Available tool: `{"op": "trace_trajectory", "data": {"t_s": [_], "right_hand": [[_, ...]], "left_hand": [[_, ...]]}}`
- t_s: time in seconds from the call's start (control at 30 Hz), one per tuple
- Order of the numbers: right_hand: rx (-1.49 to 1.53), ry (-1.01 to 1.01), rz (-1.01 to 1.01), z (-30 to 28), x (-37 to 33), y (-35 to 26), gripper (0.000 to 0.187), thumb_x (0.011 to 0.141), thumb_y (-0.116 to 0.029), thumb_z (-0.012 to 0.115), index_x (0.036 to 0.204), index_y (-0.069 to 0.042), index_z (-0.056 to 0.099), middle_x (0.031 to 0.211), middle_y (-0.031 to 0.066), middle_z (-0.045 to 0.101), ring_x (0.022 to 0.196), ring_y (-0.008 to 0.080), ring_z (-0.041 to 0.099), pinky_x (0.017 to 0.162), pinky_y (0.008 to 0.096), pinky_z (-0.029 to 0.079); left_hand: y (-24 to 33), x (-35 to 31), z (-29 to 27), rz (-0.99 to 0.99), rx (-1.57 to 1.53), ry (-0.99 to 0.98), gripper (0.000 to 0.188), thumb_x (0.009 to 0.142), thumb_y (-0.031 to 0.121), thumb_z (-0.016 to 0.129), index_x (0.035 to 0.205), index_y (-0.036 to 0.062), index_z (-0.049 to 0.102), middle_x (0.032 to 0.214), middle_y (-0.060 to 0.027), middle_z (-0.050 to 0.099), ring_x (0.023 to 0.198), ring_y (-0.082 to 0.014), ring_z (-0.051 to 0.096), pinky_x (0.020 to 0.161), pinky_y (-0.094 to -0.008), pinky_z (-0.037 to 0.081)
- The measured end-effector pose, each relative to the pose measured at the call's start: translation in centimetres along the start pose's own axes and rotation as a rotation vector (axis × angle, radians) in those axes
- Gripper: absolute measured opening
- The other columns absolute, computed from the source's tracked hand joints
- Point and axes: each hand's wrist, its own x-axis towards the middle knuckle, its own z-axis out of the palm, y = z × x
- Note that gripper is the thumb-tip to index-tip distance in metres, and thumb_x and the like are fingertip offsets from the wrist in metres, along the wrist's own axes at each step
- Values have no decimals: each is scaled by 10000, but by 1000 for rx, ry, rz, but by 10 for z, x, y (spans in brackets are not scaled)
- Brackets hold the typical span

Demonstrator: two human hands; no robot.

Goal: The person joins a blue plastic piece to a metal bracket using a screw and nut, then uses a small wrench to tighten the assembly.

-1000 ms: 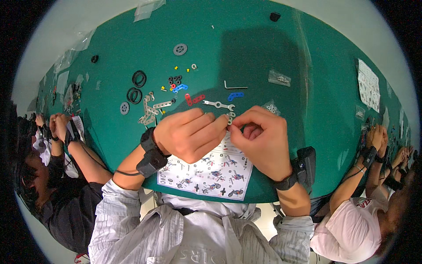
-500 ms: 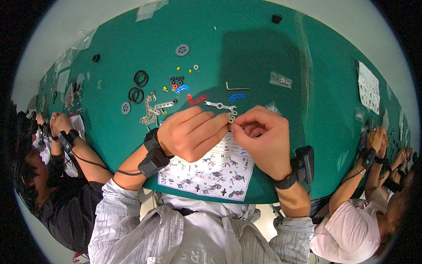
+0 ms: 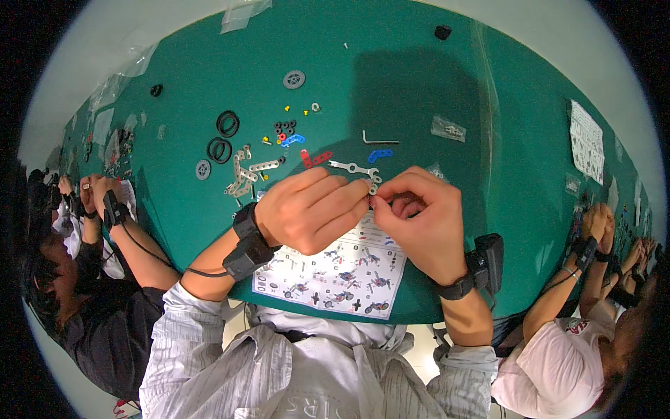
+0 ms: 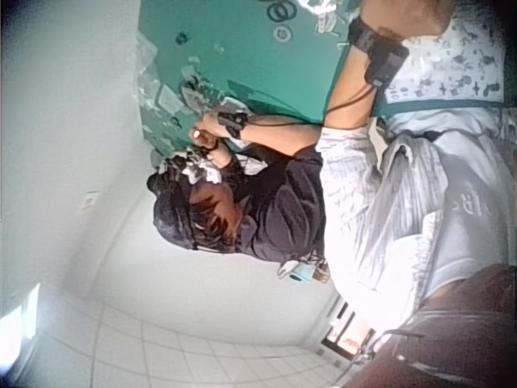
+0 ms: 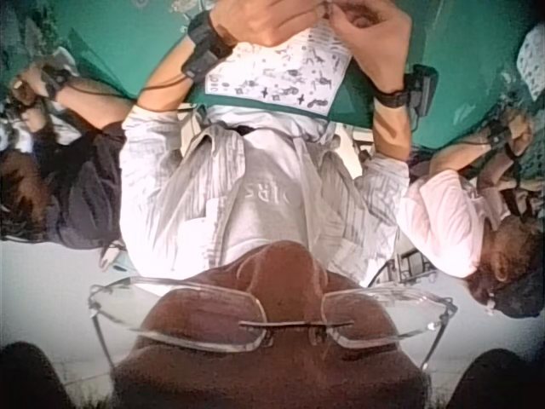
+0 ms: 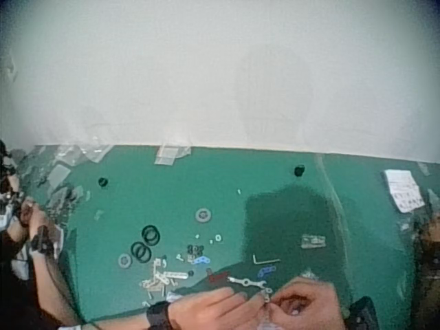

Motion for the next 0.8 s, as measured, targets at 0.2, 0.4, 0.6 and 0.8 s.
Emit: {"op": "trace_trajectory", "data": {"t_s": [0.2, 0.4, 0.6, 0.8], "right_hand": [[7, -5, 12, -1, -1, -3, 84, 843, 22, 814, 902, 18, 754, 890, 34, 702, 702, 44, 646, 609, 188, 501], [30, -20, 2, -2, -1, 0, 96, 846, 23, 805, 914, 6, 740, 888, 23, 696, 697, 33, 630, 610, 182, 494], [168, -76, 99, -8, 3, 3, 79, 862, 22, 795, 913, 11, 735, 875, 12, 701, 722, 20, 637, 606, 175, 491], [166, -79, 97, -9, 2, 0, 78, 862, 33, 789, 916, 21, 734, 889, 17, 703, 745, 26, 656, 603, 176, 496]], "left_hand": [[-1, 1, -2, -16, -23, 28, 371, 702, 107, 712, 1035, -49, 756, 1120, -177, 745, 821, -235, 701, 695, -329, 530], [-1, 1, -3, -12, -31, 28, 411, 683, 109, 710, 1055, -60, 756, 1136, -187, 744, 825, -250, 702, 701, -337, 534], [0, 1, -2, -17, -45, 39, 431, 683, 105, 716, 1075, -68, 754, 1147, -193, 744, 838, -252, 700, 712, -346, 543], [0, 0, 0, -16, -40, 54, 436, 685, 113, 720, 1079, -69, 758, 1153, -194, 745, 846, -253, 702, 709, -351, 547]]}}
